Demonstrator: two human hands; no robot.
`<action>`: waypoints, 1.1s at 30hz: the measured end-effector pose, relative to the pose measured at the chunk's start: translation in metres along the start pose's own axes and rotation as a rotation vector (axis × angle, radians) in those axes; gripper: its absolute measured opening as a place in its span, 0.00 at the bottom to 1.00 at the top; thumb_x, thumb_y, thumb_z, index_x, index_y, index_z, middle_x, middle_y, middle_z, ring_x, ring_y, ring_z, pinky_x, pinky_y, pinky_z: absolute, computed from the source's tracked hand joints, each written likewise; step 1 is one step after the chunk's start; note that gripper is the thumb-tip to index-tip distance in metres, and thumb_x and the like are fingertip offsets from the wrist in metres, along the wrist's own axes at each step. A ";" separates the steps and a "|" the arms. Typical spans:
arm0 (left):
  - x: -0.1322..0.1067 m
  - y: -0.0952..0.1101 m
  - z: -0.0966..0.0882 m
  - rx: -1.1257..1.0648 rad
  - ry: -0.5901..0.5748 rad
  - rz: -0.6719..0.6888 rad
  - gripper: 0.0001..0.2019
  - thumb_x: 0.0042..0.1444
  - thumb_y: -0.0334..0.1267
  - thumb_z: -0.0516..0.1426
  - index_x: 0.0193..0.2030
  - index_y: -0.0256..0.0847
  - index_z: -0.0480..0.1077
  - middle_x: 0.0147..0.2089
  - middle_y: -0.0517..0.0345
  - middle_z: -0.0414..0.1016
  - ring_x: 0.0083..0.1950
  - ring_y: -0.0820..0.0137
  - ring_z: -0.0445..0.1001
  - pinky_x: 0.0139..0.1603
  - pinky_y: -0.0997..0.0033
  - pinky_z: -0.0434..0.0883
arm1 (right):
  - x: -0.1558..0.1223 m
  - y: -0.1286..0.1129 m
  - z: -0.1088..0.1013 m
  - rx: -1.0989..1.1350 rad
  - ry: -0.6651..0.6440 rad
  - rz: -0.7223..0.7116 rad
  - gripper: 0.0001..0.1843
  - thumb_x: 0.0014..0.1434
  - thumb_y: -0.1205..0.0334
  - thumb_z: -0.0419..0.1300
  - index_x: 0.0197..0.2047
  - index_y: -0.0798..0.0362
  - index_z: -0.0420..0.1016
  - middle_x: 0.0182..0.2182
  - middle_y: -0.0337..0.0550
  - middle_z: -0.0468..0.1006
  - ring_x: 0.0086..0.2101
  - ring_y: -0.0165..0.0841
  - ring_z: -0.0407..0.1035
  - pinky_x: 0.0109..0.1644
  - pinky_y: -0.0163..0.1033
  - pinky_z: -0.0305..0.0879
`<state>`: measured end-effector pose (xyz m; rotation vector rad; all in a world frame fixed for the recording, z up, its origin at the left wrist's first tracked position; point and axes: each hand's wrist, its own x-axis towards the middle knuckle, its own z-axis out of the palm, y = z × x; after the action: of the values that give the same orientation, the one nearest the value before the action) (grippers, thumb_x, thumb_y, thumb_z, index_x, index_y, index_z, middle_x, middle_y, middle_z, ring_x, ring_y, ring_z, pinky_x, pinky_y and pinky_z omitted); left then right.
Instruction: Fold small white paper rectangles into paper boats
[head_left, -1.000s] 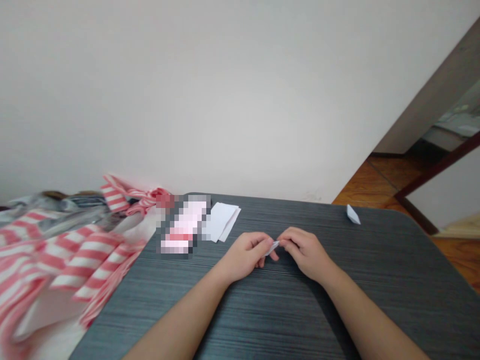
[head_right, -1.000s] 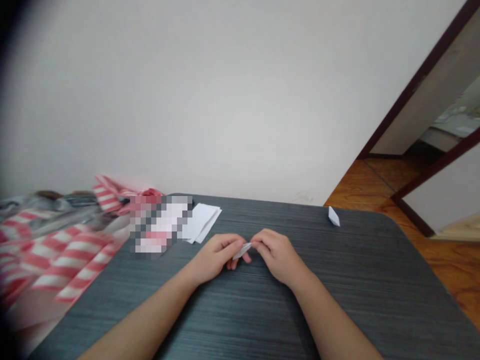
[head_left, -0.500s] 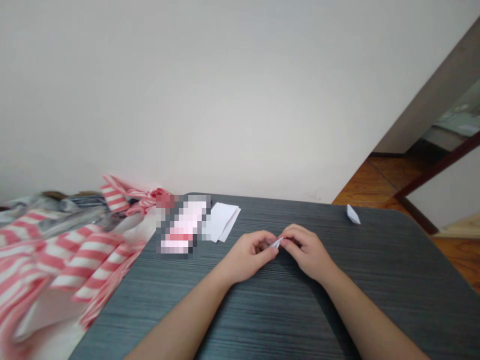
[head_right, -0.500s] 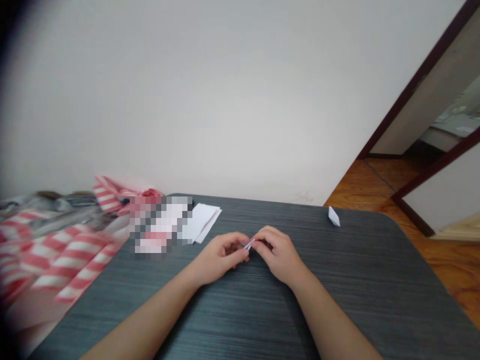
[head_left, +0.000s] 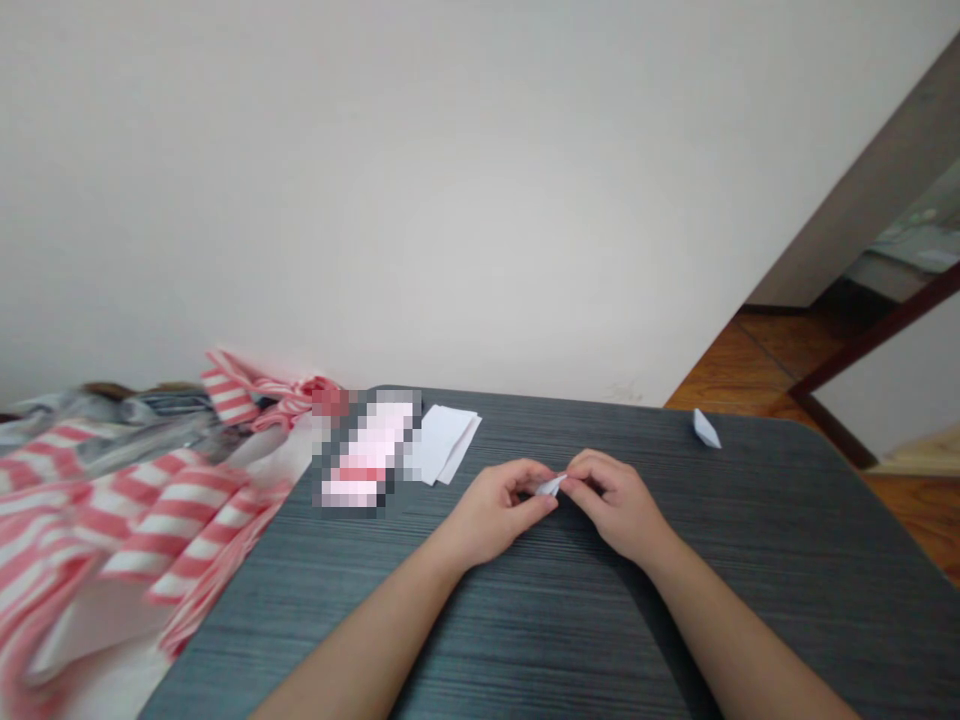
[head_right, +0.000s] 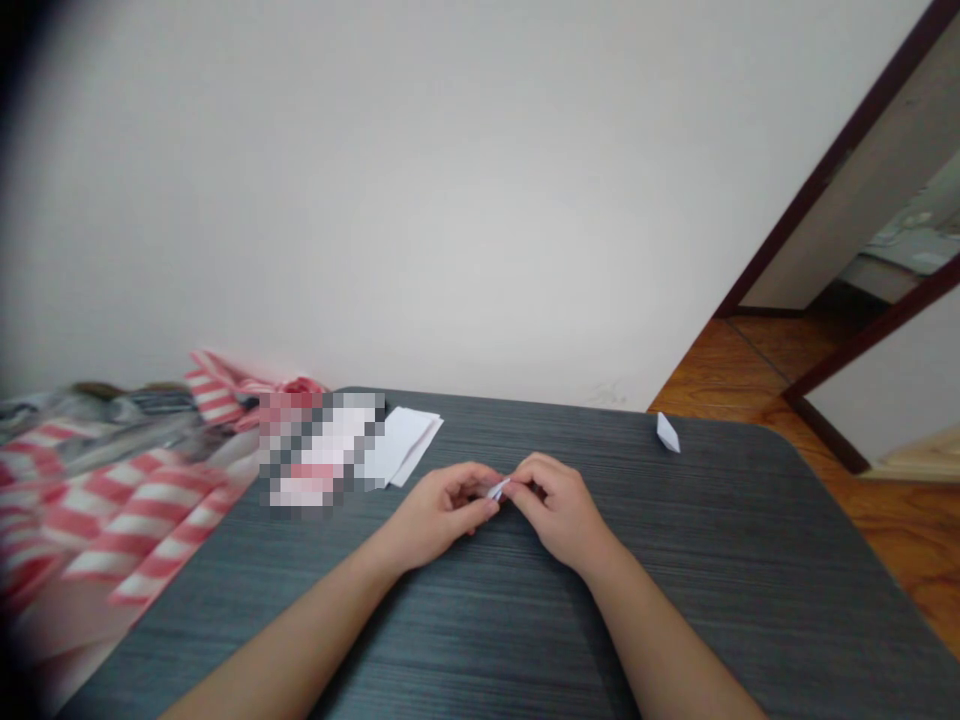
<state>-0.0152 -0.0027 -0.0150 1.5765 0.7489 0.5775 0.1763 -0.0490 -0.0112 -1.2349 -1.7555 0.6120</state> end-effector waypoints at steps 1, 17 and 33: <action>0.000 0.000 0.000 0.002 -0.003 0.000 0.13 0.58 0.41 0.59 0.47 0.38 0.73 0.38 0.55 0.77 0.30 0.74 0.69 0.32 0.75 0.68 | 0.000 0.000 0.000 -0.002 0.000 0.002 0.09 0.63 0.64 0.58 0.30 0.51 0.73 0.29 0.42 0.75 0.31 0.33 0.70 0.37 0.38 0.65; 0.000 -0.002 0.001 0.157 0.069 0.021 0.12 0.54 0.41 0.62 0.40 0.39 0.66 0.32 0.63 0.68 0.26 0.78 0.63 0.25 0.79 0.58 | 0.000 0.002 0.001 -0.027 -0.016 0.015 0.06 0.61 0.67 0.58 0.31 0.52 0.69 0.30 0.41 0.73 0.29 0.31 0.65 0.33 0.35 0.60; 0.001 0.000 -0.001 0.119 -0.016 -0.023 0.10 0.61 0.41 0.54 0.38 0.37 0.72 0.28 0.61 0.71 0.28 0.75 0.68 0.29 0.77 0.63 | -0.001 0.004 0.003 -0.079 -0.041 0.133 0.08 0.62 0.63 0.57 0.30 0.53 0.69 0.24 0.36 0.70 0.26 0.30 0.65 0.31 0.34 0.58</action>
<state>-0.0154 -0.0016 -0.0147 1.6782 0.8011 0.5105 0.1758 -0.0487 -0.0160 -1.4117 -1.7555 0.6542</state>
